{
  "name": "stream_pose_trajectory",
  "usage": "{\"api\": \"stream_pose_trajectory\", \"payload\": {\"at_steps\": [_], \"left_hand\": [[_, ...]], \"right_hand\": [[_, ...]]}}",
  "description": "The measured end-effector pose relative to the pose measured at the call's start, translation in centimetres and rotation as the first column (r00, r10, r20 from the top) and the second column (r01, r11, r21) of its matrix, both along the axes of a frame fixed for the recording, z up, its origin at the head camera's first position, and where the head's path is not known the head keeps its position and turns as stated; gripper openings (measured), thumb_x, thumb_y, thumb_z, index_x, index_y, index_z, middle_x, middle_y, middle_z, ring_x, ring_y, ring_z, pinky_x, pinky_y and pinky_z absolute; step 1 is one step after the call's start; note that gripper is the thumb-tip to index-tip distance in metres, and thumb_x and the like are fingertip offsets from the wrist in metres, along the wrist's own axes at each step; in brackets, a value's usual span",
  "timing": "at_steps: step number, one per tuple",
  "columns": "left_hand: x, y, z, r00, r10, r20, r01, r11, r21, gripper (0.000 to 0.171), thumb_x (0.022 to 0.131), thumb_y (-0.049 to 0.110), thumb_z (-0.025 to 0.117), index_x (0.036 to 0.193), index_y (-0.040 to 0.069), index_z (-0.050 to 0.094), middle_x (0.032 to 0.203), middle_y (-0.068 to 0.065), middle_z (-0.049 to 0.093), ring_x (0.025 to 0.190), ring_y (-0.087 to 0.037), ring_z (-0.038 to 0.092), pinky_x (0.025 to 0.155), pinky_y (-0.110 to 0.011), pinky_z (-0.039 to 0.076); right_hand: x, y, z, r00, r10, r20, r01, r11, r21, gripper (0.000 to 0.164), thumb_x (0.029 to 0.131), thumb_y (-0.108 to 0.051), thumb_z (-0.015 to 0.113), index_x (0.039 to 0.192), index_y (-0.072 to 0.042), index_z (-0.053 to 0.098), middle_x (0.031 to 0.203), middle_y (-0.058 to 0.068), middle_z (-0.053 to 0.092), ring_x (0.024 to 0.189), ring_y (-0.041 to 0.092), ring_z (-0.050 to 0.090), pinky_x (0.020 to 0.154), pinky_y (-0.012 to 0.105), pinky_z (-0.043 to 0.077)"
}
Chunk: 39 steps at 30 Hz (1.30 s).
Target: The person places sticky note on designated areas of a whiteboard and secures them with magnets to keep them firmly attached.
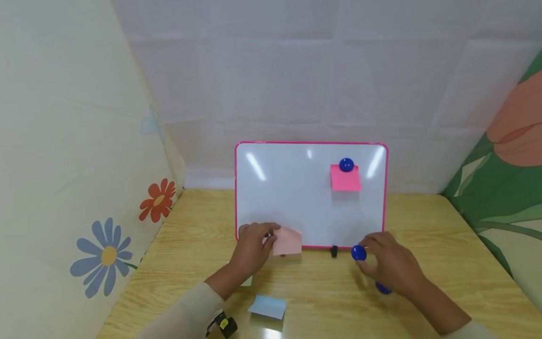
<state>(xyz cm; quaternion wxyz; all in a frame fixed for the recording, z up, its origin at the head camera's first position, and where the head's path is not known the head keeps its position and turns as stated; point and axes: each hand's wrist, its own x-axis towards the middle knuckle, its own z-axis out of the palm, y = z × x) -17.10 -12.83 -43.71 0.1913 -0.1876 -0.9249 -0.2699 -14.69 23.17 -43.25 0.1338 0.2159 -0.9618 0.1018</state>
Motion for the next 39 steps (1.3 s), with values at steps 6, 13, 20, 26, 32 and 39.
{"api": "stream_pose_trajectory", "payload": {"at_steps": [6,13,20,26,32,39], "left_hand": [[-0.7,0.4,0.4,1.000,-0.012,-0.015,0.013,1.000,0.013,0.026,0.094,0.014,0.077,0.119,0.018,0.072,0.095,0.009,0.071,0.089,-0.011,0.060,0.088,-0.042,0.037],[-1.6,0.9,1.1,0.999,-0.031,-0.012,0.032,0.999,0.028,0.027,0.094,0.013,0.076,0.120,0.018,0.072,0.095,0.010,0.071,0.088,-0.011,0.059,0.087,-0.040,0.039],[-2.5,1.1,1.4,0.998,-0.043,-0.039,0.044,0.999,0.025,0.024,0.095,0.012,0.075,0.118,0.018,0.074,0.094,0.009,0.071,0.082,-0.011,0.056,0.083,-0.040,0.040],[-3.0,1.3,1.7,0.995,-0.058,-0.080,0.059,0.998,0.009,0.022,0.095,0.011,0.075,0.116,0.016,0.074,0.093,0.006,0.072,0.079,-0.014,0.058,0.081,-0.041,0.044],[-3.7,1.6,2.0,0.993,-0.072,-0.090,0.074,0.997,0.016,0.023,0.094,0.009,0.076,0.116,0.015,0.075,0.093,0.005,0.073,0.079,-0.015,0.059,0.078,-0.040,0.045],[-4.1,2.0,2.7,0.994,-0.075,-0.079,0.076,0.997,0.018,0.023,0.095,0.011,0.074,0.117,0.015,0.074,0.095,0.004,0.073,0.081,-0.015,0.059,0.080,-0.040,0.047]], "right_hand": [[-0.6,-0.3,0.6,0.998,0.006,-0.056,-0.007,1.000,-0.014,0.044,0.078,-0.037,0.089,0.109,-0.011,0.073,0.117,0.007,0.064,0.112,0.028,0.057,0.076,0.043,0.058],[-1.1,-0.7,1.3,0.993,0.029,-0.114,-0.035,0.998,-0.053,0.046,0.076,-0.033,0.090,0.111,-0.008,0.073,0.117,0.008,0.064,0.112,0.028,0.057,0.073,0.040,0.059],[-1.5,-1.1,1.7,0.994,0.006,-0.108,-0.012,0.998,-0.058,0.046,0.078,-0.033,0.089,0.113,-0.008,0.073,0.118,0.008,0.064,0.114,0.029,0.056,0.075,0.044,0.059],[-1.9,-1.1,2.1,0.988,0.014,-0.151,-0.020,0.999,-0.042,0.046,0.078,-0.033,0.089,0.112,-0.008,0.072,0.118,0.009,0.063,0.114,0.030,0.056,0.075,0.045,0.059],[-2.3,-1.4,2.6,0.988,0.014,-0.154,-0.019,0.999,-0.034,0.047,0.078,-0.033,0.089,0.113,-0.007,0.072,0.119,0.010,0.063,0.114,0.031,0.056,0.078,0.046,0.058],[-2.8,-1.7,2.8,0.985,0.009,-0.174,-0.016,0.999,-0.038,0.050,0.077,-0.033,0.090,0.115,-0.006,0.072,0.119,0.010,0.064,0.114,0.032,0.056,0.076,0.046,0.058]]}}
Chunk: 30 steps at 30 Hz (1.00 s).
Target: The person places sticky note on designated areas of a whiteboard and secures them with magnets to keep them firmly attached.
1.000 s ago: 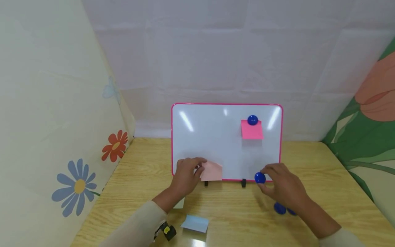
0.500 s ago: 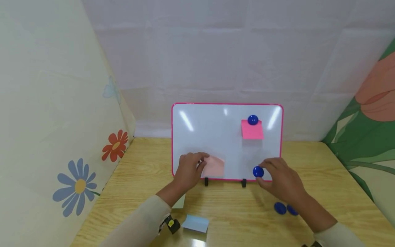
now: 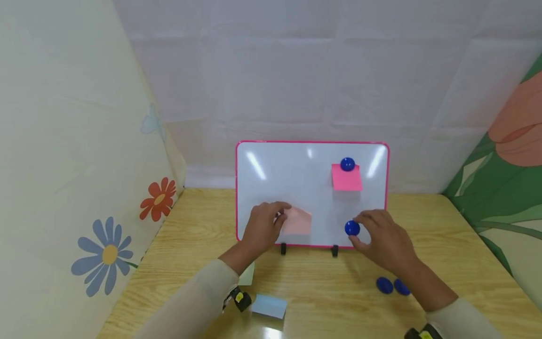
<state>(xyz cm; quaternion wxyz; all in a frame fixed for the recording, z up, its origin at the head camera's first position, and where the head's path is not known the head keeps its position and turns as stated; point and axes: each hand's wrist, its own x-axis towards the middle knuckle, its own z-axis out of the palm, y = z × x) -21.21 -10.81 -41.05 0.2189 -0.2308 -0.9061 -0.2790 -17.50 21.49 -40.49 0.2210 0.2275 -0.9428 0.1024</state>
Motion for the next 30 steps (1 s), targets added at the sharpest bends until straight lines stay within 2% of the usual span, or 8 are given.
{"api": "stream_pose_trajectory", "payload": {"at_steps": [15,22,30], "left_hand": [[-0.8,0.6,1.3,0.999,0.010,0.045,-0.010,1.000,0.006,0.024,0.098,0.012,0.072,0.121,0.015,0.073,0.099,0.003,0.072,0.085,-0.014,0.060,0.076,-0.033,0.050],[-1.3,0.9,1.8,0.999,0.016,0.042,-0.016,1.000,0.007,0.024,0.098,0.013,0.071,0.122,0.016,0.073,0.098,0.004,0.072,0.083,-0.013,0.059,0.074,-0.032,0.050],[-1.7,1.2,2.3,0.999,0.029,0.041,-0.030,0.999,0.012,0.025,0.098,0.013,0.071,0.123,0.015,0.072,0.099,0.003,0.072,0.083,-0.013,0.059,0.073,-0.030,0.050]], "right_hand": [[-0.7,-0.3,0.6,0.999,-0.001,-0.054,0.000,1.000,-0.022,0.054,0.076,-0.032,0.091,0.116,-0.004,0.070,0.118,0.013,0.063,0.114,0.033,0.056,0.074,0.047,0.059],[-1.1,-0.4,1.0,0.994,0.023,-0.104,-0.026,0.999,-0.026,0.052,0.075,-0.031,0.090,0.114,-0.003,0.070,0.116,0.013,0.064,0.111,0.033,0.056,0.071,0.047,0.059],[-1.4,-0.7,1.4,0.995,0.005,-0.103,-0.008,1.000,-0.026,0.050,0.077,-0.030,0.090,0.115,-0.004,0.070,0.117,0.013,0.063,0.113,0.034,0.056,0.070,0.046,0.059]]}}
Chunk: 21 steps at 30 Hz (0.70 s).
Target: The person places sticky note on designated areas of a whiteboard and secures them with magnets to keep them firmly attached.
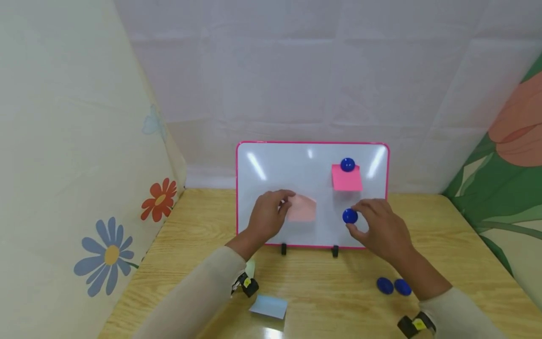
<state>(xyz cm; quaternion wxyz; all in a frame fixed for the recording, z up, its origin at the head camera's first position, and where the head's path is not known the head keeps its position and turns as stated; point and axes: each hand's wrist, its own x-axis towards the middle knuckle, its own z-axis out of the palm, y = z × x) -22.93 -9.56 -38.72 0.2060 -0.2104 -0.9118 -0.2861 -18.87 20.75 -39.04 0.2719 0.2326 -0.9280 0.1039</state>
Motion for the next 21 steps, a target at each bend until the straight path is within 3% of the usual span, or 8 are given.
{"api": "stream_pose_trajectory", "payload": {"at_steps": [10,21], "left_hand": [[-0.5,0.2,0.1,1.000,0.015,-0.006,-0.015,1.000,-0.001,0.025,0.099,0.015,0.071,0.124,0.017,0.072,0.099,0.004,0.071,0.081,-0.011,0.057,0.071,-0.028,0.049],[-1.1,0.2,0.5,0.999,0.024,-0.026,-0.024,1.000,-0.002,0.024,0.099,0.015,0.070,0.123,0.017,0.073,0.095,0.004,0.070,0.076,-0.011,0.053,0.068,-0.028,0.047]], "right_hand": [[-0.3,-0.4,0.4,0.999,-0.040,0.010,0.040,0.999,-0.005,0.055,0.076,-0.029,0.091,0.120,-0.003,0.068,0.121,0.014,0.062,0.116,0.034,0.054,0.075,0.047,0.058],[-0.7,-0.5,0.6,0.999,-0.030,-0.022,0.030,0.999,-0.012,0.058,0.076,-0.030,0.091,0.121,-0.003,0.067,0.122,0.014,0.061,0.117,0.034,0.053,0.075,0.047,0.058]]}}
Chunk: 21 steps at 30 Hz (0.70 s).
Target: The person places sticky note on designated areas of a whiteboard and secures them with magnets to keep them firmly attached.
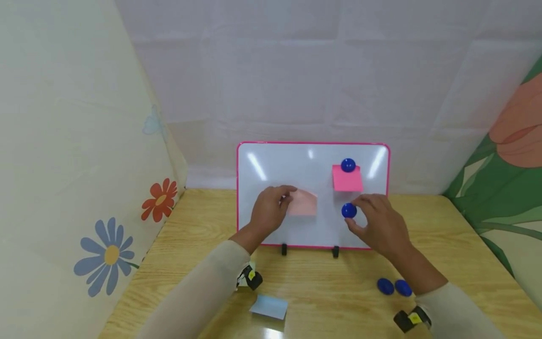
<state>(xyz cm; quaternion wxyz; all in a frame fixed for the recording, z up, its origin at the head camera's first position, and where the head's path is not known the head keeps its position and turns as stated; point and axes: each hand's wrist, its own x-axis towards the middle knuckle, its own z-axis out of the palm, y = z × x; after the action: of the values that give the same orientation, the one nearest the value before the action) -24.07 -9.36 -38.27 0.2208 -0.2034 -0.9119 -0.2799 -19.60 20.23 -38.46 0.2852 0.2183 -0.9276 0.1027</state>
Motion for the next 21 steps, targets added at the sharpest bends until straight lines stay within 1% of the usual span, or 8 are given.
{"api": "stream_pose_trajectory", "payload": {"at_steps": [6,10,14,21], "left_hand": [[-0.5,0.1,0.0,1.000,-0.001,0.000,0.001,1.000,0.004,0.025,0.099,0.016,0.070,0.124,0.018,0.074,0.094,0.005,0.070,0.076,-0.011,0.052,0.068,-0.029,0.046],[-0.7,0.2,0.1,1.000,0.004,0.003,-0.004,1.000,0.014,0.026,0.099,0.016,0.071,0.125,0.018,0.073,0.093,0.006,0.069,0.076,-0.011,0.052,0.067,-0.028,0.047],[-0.9,0.4,0.3,1.000,0.003,0.020,-0.004,1.000,0.028,0.026,0.099,0.017,0.071,0.125,0.018,0.073,0.096,0.006,0.069,0.077,-0.011,0.052,0.068,-0.028,0.047],[-1.2,0.7,0.8,0.999,0.001,0.036,-0.003,0.999,0.037,0.026,0.100,0.018,0.069,0.126,0.018,0.072,0.098,0.005,0.070,0.077,-0.012,0.052,0.067,-0.028,0.046]], "right_hand": [[-0.4,-0.1,0.0,1.000,-0.003,-0.007,0.003,1.000,0.000,0.057,0.077,-0.031,0.090,0.122,-0.004,0.067,0.123,0.014,0.062,0.119,0.034,0.053,0.072,0.046,0.058],[-0.5,-0.1,0.1,1.000,-0.003,-0.006,0.003,1.000,0.006,0.057,0.078,-0.032,0.090,0.122,-0.005,0.067,0.123,0.013,0.062,0.119,0.034,0.053,0.074,0.046,0.058],[-0.6,-0.2,0.2,1.000,0.006,-0.018,-0.006,1.000,0.007,0.055,0.077,-0.031,0.090,0.121,-0.005,0.068,0.122,0.013,0.062,0.118,0.033,0.054,0.075,0.047,0.058],[-0.9,-0.5,0.4,0.999,0.016,-0.042,-0.015,1.000,0.004,0.056,0.077,-0.031,0.089,0.121,-0.004,0.068,0.120,0.014,0.063,0.116,0.034,0.055,0.074,0.047,0.059]]}}
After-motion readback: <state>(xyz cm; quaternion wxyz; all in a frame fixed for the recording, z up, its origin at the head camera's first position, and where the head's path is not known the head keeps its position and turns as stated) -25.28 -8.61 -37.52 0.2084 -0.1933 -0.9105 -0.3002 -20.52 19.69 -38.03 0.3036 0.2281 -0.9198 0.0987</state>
